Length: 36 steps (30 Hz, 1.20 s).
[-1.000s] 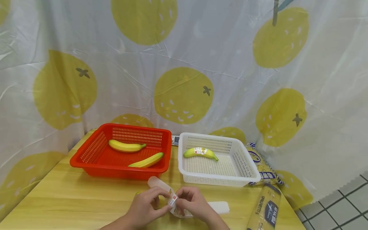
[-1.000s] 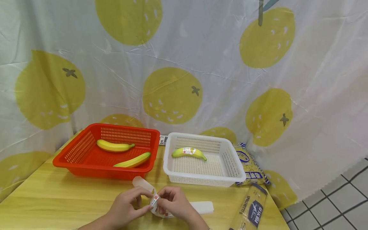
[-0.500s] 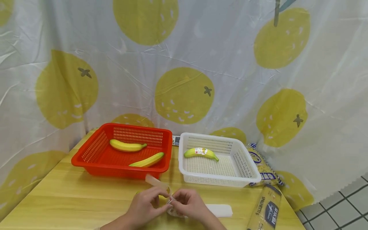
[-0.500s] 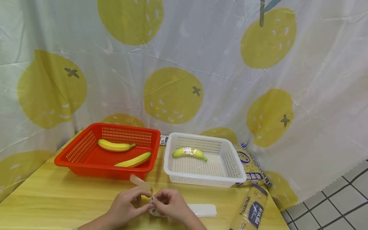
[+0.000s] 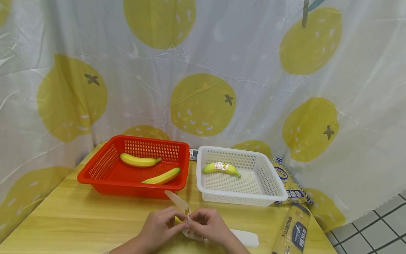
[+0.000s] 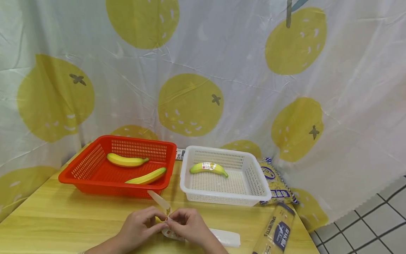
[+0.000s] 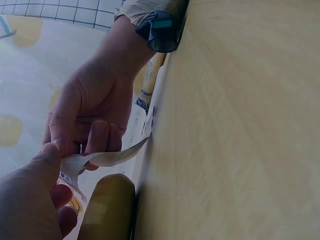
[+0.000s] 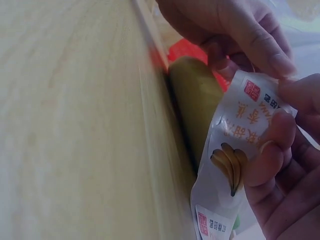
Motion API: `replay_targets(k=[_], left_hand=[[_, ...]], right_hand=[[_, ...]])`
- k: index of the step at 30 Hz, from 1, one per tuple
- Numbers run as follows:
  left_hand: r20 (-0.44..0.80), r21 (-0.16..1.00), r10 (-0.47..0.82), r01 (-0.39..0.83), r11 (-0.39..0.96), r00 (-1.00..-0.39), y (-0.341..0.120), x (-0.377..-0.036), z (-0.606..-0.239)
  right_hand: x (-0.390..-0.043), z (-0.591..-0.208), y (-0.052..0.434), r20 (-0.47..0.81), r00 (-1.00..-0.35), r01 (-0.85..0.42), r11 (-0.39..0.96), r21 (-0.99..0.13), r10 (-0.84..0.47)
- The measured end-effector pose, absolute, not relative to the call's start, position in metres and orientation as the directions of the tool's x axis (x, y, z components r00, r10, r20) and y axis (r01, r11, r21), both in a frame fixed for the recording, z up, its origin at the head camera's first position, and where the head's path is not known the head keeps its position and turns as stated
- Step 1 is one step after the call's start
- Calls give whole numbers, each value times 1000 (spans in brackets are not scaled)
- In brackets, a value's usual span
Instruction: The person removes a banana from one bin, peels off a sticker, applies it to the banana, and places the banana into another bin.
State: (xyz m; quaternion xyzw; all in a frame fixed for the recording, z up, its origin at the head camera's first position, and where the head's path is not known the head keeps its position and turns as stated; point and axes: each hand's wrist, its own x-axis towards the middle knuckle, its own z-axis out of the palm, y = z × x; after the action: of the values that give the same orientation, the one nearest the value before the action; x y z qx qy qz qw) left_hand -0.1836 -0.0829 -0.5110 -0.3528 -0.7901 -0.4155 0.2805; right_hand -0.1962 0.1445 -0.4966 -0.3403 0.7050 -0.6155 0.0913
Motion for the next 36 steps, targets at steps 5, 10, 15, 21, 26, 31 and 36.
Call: replay_targets(k=[5,10,15,21,26,31,36], left_hand=[[727,467,325,783,411,-605,-83,-184,-510],[743,452,334,803,387,-580,-82,-185,-511],[763,432,338,824,366,-550,-82,-186,-512],[764,433,339,826,361,-549,-83,-186,-512],[768,419,342,829,371,-541,-83,-186,-512],[778,410,342,839,358,-527,-83,-185,-513],[784,410,340,844,347,-520,-83,-187,-514]], right_hand=[[-198,-498,145,310,-741,-375,-15,-927,-596],[-198,-498,145,314,-743,-380,-14,-925,-591],[-196,-497,146,308,-754,-381,3,-925,-580],[-195,-495,146,307,-758,-382,10,-924,-576],[-195,-495,145,318,-754,-396,10,-918,-575],[-196,-495,144,331,-749,-410,9,-912,-573],[-197,-495,145,325,-754,-411,24,-912,-571]])
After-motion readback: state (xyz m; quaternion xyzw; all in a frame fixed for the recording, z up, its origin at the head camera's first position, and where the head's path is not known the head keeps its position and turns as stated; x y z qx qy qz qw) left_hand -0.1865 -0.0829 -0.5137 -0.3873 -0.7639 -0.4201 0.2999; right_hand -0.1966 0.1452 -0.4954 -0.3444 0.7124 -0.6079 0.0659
